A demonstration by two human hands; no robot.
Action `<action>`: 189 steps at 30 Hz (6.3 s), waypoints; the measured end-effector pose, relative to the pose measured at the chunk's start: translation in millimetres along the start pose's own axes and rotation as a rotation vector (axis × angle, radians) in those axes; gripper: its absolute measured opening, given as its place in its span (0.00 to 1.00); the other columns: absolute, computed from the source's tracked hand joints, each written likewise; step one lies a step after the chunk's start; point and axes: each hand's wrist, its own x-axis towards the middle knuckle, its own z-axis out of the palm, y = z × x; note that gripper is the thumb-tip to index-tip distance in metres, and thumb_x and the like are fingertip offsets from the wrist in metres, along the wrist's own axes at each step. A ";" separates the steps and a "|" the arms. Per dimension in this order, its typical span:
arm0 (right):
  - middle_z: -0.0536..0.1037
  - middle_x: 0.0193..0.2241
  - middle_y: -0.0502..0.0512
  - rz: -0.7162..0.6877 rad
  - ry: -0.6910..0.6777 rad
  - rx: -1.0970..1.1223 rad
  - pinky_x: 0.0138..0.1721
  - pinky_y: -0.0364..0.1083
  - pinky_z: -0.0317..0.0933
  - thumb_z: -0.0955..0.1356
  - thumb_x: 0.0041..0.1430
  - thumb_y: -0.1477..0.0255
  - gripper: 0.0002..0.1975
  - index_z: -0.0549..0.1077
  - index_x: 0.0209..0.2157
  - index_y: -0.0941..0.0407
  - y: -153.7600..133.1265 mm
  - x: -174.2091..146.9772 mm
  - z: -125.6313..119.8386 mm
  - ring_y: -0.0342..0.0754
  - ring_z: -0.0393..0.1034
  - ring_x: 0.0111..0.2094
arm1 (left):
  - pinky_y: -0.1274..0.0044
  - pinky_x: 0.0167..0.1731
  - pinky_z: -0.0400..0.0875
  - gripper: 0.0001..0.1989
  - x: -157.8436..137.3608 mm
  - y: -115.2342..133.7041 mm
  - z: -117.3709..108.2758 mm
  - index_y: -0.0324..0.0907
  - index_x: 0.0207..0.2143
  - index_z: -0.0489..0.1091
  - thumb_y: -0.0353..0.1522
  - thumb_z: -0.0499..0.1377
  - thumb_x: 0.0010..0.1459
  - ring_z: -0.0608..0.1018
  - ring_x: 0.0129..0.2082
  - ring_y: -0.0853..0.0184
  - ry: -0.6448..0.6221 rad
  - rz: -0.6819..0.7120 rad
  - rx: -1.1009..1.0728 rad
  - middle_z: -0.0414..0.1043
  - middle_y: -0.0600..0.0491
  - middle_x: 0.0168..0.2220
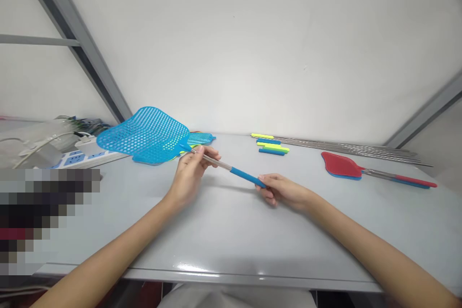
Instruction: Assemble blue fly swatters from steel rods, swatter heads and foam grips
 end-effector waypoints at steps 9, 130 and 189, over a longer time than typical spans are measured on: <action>0.66 0.20 0.53 0.085 -0.350 0.214 0.23 0.42 0.54 0.59 0.55 0.65 0.14 0.65 0.28 0.62 15.0 1.5 33.6 0.41 0.62 0.21 | 0.79 0.27 0.65 0.08 10.6 11.4 11.6 0.38 0.28 0.63 0.30 0.47 0.55 0.66 0.22 0.75 -0.172 -0.393 -0.483 0.59 0.56 0.21; 0.44 0.06 0.40 -0.034 0.094 0.529 0.10 0.37 0.36 0.59 0.50 0.54 0.24 0.47 0.13 0.57 20.4 15.4 17.2 0.34 0.37 0.09 | 0.83 0.06 0.41 0.24 69.8 -48.2 77.5 0.40 0.14 0.48 0.50 0.41 0.50 0.46 0.07 0.79 0.193 -0.415 -0.714 0.39 0.63 0.09; 0.43 0.05 0.42 0.074 -0.073 0.830 0.09 0.38 0.36 0.59 0.51 0.57 0.24 0.46 0.12 0.57 12.5 0.0 31.1 0.36 0.37 0.07 | 0.83 0.06 0.39 0.21 62.1 -43.2 78.2 0.41 0.14 0.45 0.42 0.40 0.56 0.46 0.06 0.78 0.269 -0.543 -0.816 0.36 0.63 0.09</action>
